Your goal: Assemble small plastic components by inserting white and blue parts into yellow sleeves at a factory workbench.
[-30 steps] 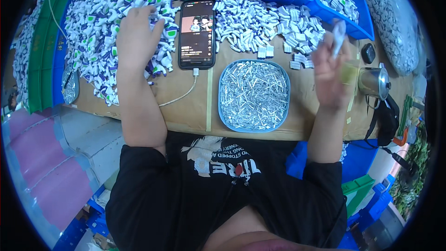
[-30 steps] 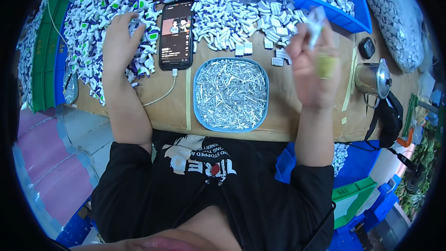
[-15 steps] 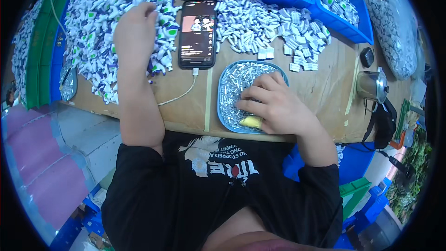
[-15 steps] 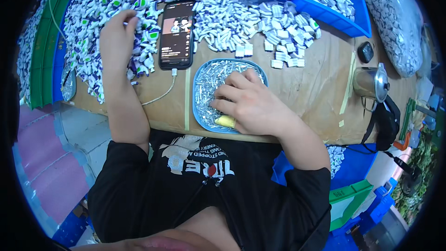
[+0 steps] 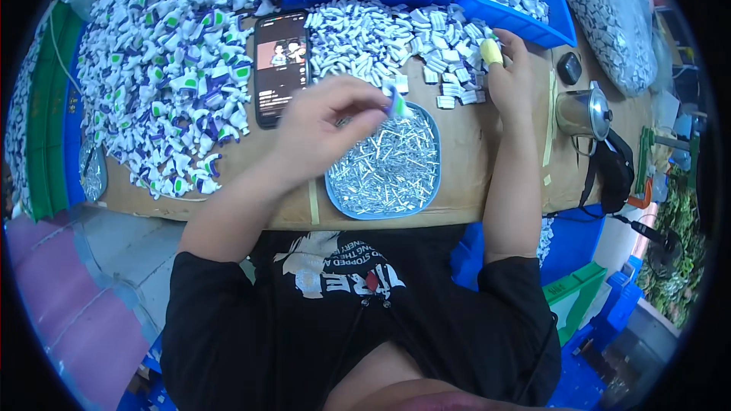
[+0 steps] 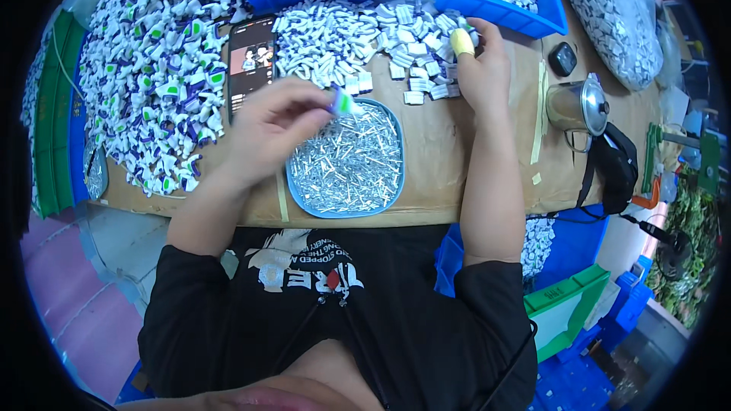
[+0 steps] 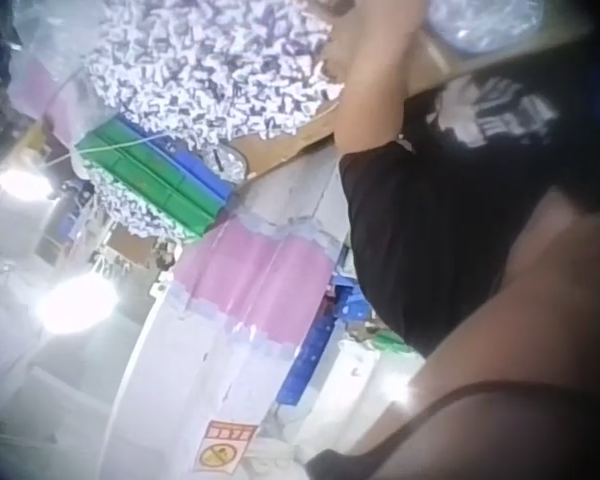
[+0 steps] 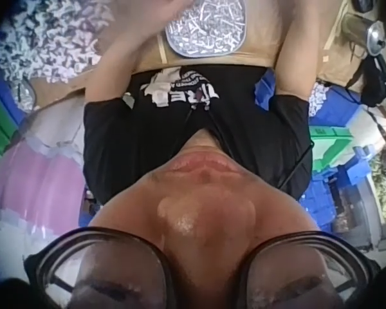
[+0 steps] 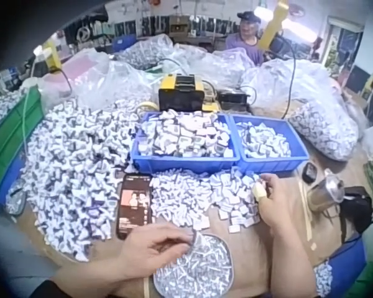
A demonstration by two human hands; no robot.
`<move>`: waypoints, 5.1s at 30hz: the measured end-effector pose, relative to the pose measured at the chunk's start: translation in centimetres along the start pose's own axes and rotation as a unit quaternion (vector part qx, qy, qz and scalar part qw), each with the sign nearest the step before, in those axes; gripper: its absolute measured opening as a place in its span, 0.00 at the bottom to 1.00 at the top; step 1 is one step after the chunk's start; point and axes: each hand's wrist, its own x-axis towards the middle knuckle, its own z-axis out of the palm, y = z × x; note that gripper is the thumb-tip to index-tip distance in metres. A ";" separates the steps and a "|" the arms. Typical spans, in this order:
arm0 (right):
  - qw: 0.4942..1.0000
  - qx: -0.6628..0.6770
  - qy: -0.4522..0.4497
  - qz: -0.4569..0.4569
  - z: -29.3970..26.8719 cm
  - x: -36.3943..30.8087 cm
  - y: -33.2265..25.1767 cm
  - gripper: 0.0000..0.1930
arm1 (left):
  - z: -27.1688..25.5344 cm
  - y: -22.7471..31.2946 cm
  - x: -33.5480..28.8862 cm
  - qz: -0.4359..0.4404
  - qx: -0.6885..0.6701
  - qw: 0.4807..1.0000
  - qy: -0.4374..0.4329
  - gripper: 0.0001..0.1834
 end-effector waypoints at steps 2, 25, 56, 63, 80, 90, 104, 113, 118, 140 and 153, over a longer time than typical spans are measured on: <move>1.000 0.011 0.026 -0.001 0.4 0.1 -0.2 0.26 | 1.1 -0.2 -0.1 0.035 0.047 0.998 -0.031 0.07; 0.906 0.284 -0.279 -0.142 -5.6 -0.8 -7.6 0.16 | 1.3 -0.9 -0.2 0.166 0.079 0.982 -0.046 0.07; 0.773 -0.015 -0.318 -0.549 3.0 -9.8 -9.5 0.12 | 1.9 -2.8 -0.9 -0.050 -0.085 0.992 0.081 0.08; 0.885 0.121 -0.129 -0.431 2.9 -9.4 -8.5 0.15 | 1.3 -1.9 -1.0 -0.064 -0.074 0.994 0.043 0.12; 0.903 0.094 -0.160 -0.387 2.8 -9.5 -8.3 0.15 | 1.1 -1.7 -0.7 0.121 0.175 0.975 0.067 0.10; 0.937 0.186 -0.222 -0.194 3.3 -9.0 -7.0 0.32 | -1.1 -0.9 0.8 0.178 0.303 0.934 0.066 0.06; 0.956 0.213 -0.195 -0.059 4.5 -7.4 -6.5 0.28 | -3.3 -2.9 1.1 0.089 0.541 0.837 0.009 0.06; 0.924 0.311 -0.100 -0.199 3.8 -8.6 -7.3 0.32 | -1.4 -1.0 0.9 0.178 0.235 0.955 0.038 0.08; 0.852 0.345 -0.091 -0.383 3.8 -9.0 -6.3 0.36 | -0.6 -0.4 0.3 -0.018 -0.017 1.000 -0.006 0.09; 0.919 0.264 -0.264 -0.123 3.3 -9.8 -8.3 0.26 | 0.2 -1.3 -0.3 -0.103 -0.166 0.979 0.057 0.08; 0.925 0.218 -0.270 -0.156 2.9 -9.2 -8.7 0.20 | 0.1 -2.0 -0.3 0.035 0.046 0.997 0.051 0.07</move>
